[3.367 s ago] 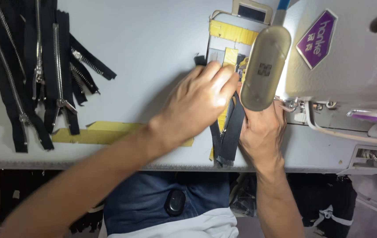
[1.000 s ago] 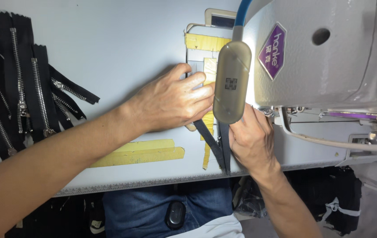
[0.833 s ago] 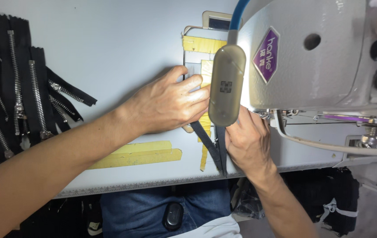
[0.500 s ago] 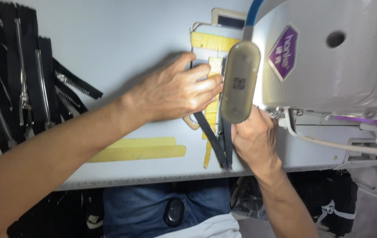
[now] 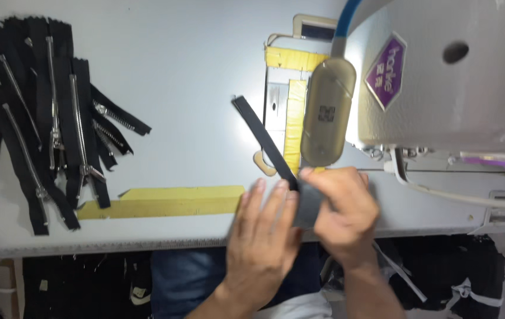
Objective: The person aligns black zippers with a yellow guide on a sewing machine table and sews them using a specialized machine. They repeatedly feed the zippers through the machine, guide the fabric with their hands, and trim the excess thread after each stitch.
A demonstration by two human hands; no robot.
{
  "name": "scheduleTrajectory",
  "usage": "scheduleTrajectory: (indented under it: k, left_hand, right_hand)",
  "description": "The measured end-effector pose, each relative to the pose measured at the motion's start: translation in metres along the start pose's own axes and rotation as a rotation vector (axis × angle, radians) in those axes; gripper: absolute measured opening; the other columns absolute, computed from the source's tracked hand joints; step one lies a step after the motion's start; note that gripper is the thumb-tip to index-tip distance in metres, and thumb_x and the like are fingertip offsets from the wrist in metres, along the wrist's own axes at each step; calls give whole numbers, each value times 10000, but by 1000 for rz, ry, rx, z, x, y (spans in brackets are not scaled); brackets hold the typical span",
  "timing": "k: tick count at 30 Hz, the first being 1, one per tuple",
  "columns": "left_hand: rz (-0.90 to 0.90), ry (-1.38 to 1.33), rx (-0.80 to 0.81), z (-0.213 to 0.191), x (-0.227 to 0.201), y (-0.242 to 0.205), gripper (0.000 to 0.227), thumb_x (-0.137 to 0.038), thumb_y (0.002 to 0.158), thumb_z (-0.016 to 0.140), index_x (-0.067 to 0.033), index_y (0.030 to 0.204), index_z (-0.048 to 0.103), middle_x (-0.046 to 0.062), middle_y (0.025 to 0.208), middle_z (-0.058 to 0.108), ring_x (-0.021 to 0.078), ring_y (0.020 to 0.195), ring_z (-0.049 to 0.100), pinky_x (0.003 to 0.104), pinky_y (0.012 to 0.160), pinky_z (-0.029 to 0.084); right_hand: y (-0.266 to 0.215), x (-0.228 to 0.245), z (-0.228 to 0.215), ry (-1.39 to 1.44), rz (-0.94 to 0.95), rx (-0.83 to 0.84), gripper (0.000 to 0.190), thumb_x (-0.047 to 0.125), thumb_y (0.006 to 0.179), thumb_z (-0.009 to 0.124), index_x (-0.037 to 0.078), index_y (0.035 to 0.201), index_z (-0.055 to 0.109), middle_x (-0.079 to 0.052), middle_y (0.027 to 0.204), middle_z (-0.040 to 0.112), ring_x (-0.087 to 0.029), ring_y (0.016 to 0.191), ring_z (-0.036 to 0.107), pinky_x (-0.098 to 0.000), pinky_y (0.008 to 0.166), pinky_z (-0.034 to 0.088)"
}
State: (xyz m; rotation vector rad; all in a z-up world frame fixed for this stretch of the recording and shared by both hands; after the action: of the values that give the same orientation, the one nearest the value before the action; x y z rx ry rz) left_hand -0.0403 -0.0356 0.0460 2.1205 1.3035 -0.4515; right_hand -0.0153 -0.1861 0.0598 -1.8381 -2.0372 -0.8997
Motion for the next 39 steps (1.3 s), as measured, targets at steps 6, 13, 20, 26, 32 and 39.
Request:
scheduleTrajectory:
  k: [6, 13, 20, 26, 32, 39]
  left_hand:
    - [295, 79, 52, 0, -3, 10, 310, -300, 1100, 545, -64, 1260, 667, 172, 1392, 641, 347, 1347, 584, 543, 1137, 420]
    - [552, -3, 174, -31, 27, 37, 176, -121, 1072, 531, -54, 1083, 693, 128, 1265, 707, 347, 1263, 643, 532, 1092, 453]
    - [296, -368, 123, -7, -20, 22, 254, -123, 1064, 486, 23, 1193, 650, 192, 1283, 686, 387, 1249, 676, 520, 1097, 483]
    - [27, -278, -134, -7, -23, 19, 253, 4, 984, 679, 11, 1225, 601, 173, 1207, 703, 287, 1048, 736, 377, 923, 605]
    - [103, -103, -164, 16, -28, 26, 261, -58, 1015, 696, -18, 1259, 611, 167, 1238, 681, 279, 1009, 723, 379, 848, 589]
    - [153, -105, -236, 31, -43, 40, 199, -140, 1052, 562, -34, 1155, 695, 151, 1198, 701, 235, 871, 710, 351, 772, 562]
  right_hand:
    - [1, 28, -21, 269, 585, -369, 341, 102, 1057, 586, -19, 754, 684, -86, 677, 672, -142, 612, 643, -254, 637, 535]
    - [-51, 47, 24, 223, 581, -588, 133, 19, 970, 677, -103, 1021, 673, -175, 801, 742, -207, 651, 746, -273, 655, 643]
    - [-44, 44, -19, -12, 194, -530, 109, -19, 920, 739, -38, 1022, 703, -198, 953, 719, -258, 821, 732, -323, 772, 626]
    - [-46, 48, -15, -16, 195, -510, 67, -5, 922, 726, -27, 983, 712, -180, 932, 737, -248, 790, 740, -306, 731, 614]
    - [-65, 37, -7, 169, 369, -535, 204, -28, 906, 744, 38, 1029, 594, -167, 979, 711, -209, 854, 726, -273, 808, 597]
    - [-64, 24, -14, 190, 309, -550, 275, -70, 899, 725, 65, 1051, 540, -176, 957, 660, -214, 798, 679, -322, 756, 594]
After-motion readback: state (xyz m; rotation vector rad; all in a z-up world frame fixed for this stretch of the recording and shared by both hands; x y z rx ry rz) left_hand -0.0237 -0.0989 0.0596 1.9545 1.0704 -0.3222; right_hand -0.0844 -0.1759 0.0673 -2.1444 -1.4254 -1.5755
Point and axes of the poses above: each hand's wrist, its own y-axis towards the middle knuckle, its own z-axis out of the palm, x = y × z, the point moved 3 cm from there along y, towards the middle knuckle
